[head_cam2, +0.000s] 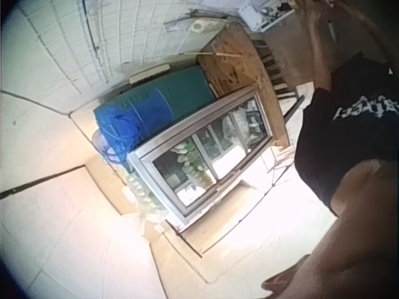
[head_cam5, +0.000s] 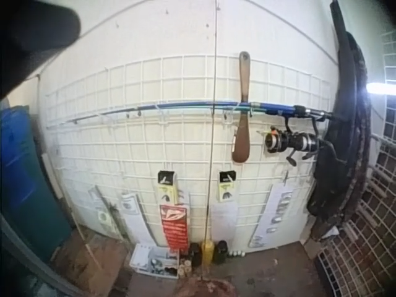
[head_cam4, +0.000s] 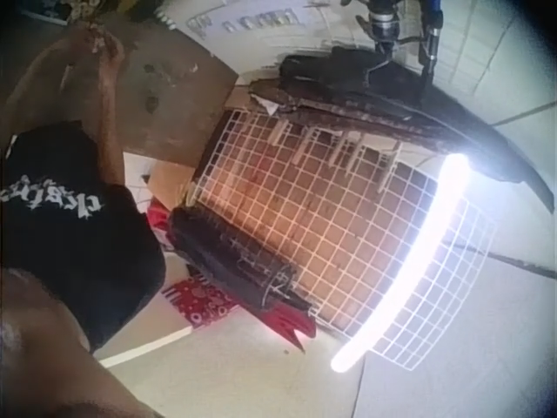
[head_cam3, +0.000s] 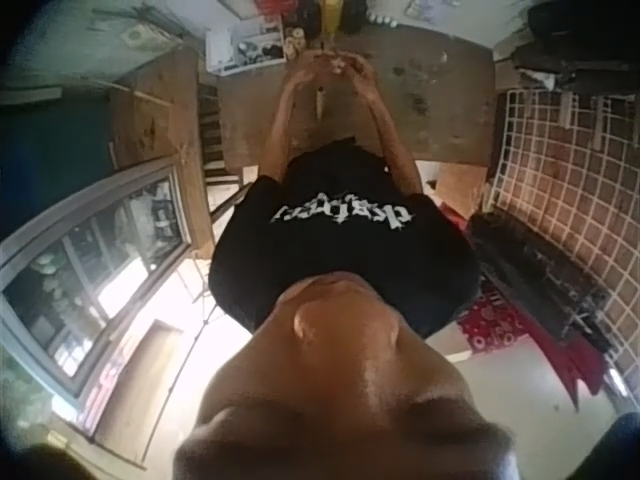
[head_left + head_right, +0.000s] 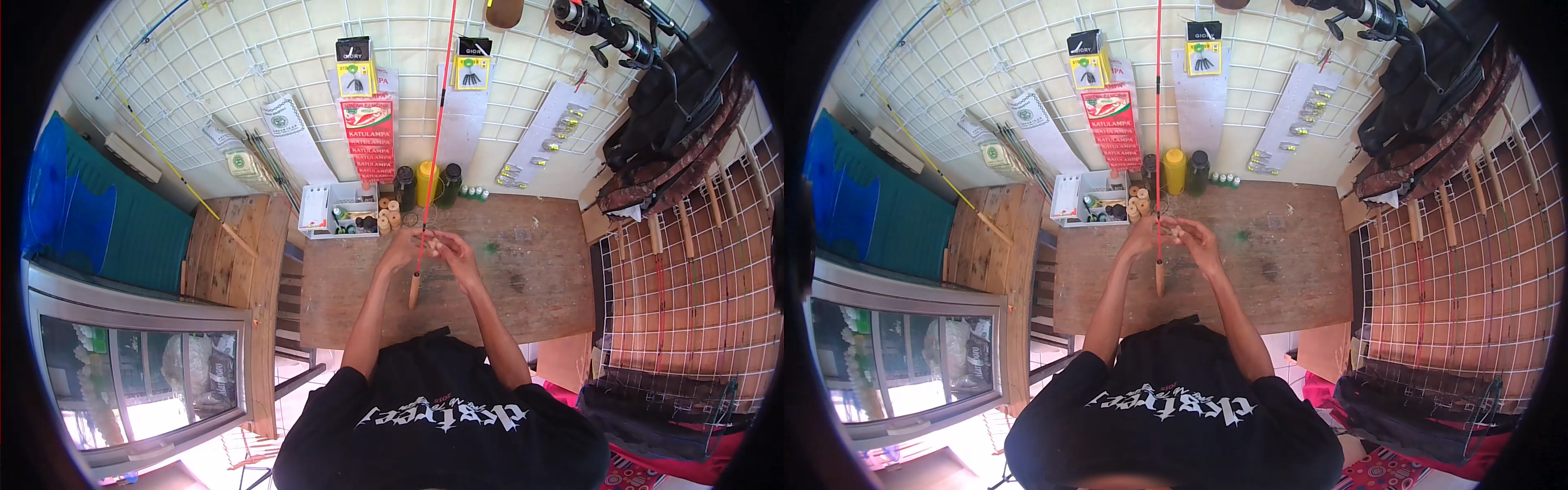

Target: The recorder is assembling or repairing a fishing rod by working on the tip section.

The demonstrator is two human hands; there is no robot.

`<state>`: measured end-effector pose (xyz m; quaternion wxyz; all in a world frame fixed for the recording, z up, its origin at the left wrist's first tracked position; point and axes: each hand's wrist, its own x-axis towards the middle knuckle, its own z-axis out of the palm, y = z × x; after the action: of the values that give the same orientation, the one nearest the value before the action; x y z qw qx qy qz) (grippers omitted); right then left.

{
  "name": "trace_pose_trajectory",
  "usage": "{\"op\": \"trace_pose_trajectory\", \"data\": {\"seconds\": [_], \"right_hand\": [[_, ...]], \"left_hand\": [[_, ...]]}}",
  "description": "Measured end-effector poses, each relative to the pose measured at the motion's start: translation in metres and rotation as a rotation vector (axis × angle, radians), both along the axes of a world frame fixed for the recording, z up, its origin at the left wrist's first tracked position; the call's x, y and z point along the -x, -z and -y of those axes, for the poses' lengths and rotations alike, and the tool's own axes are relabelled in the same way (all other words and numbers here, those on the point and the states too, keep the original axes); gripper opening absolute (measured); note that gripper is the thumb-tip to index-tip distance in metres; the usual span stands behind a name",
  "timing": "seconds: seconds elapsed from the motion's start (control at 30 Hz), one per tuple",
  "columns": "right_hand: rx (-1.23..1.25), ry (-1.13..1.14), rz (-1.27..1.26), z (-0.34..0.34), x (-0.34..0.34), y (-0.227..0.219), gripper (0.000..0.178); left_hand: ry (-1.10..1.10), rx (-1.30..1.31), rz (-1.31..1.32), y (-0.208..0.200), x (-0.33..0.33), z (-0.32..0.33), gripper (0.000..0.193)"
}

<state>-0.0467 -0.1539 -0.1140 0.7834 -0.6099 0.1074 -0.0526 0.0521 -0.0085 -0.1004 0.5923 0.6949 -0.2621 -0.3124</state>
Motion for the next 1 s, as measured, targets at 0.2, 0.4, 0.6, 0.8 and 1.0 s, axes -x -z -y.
{"op": "trace_pose_trajectory", "data": {"seconds": [0.2, 0.4, 0.6, 0.8, 1.0], "right_hand": [[-0.087, 0.22, 0.036, 0.026, 0.023, -0.001, 0.031], [-0.514, 0.284, 0.238, 0.056, 0.071, -0.056, 0.029], [-0.793, 0.125, 0.506, 0.069, 0.101, -0.068, 0.035], [-0.296, -0.085, 0.158, 0.035, 0.104, -0.061, 0.039], [0.008, -0.14, -0.07, -0.016, 0.103, -0.008, 0.037]], "left_hand": [[-0.006, 0.094, -0.122, 0.005, 0.001, -0.015, 0.052], [-0.274, 0.203, -0.215, 0.015, 0.019, -0.052, 0.034], [-0.444, 0.278, -0.162, -0.012, 0.048, -0.059, 0.03], [-0.182, 0.294, -0.371, -0.041, 0.082, -0.065, 0.031], [0.055, 0.121, -0.454, -0.02, 0.125, -0.058, 0.05]]}}
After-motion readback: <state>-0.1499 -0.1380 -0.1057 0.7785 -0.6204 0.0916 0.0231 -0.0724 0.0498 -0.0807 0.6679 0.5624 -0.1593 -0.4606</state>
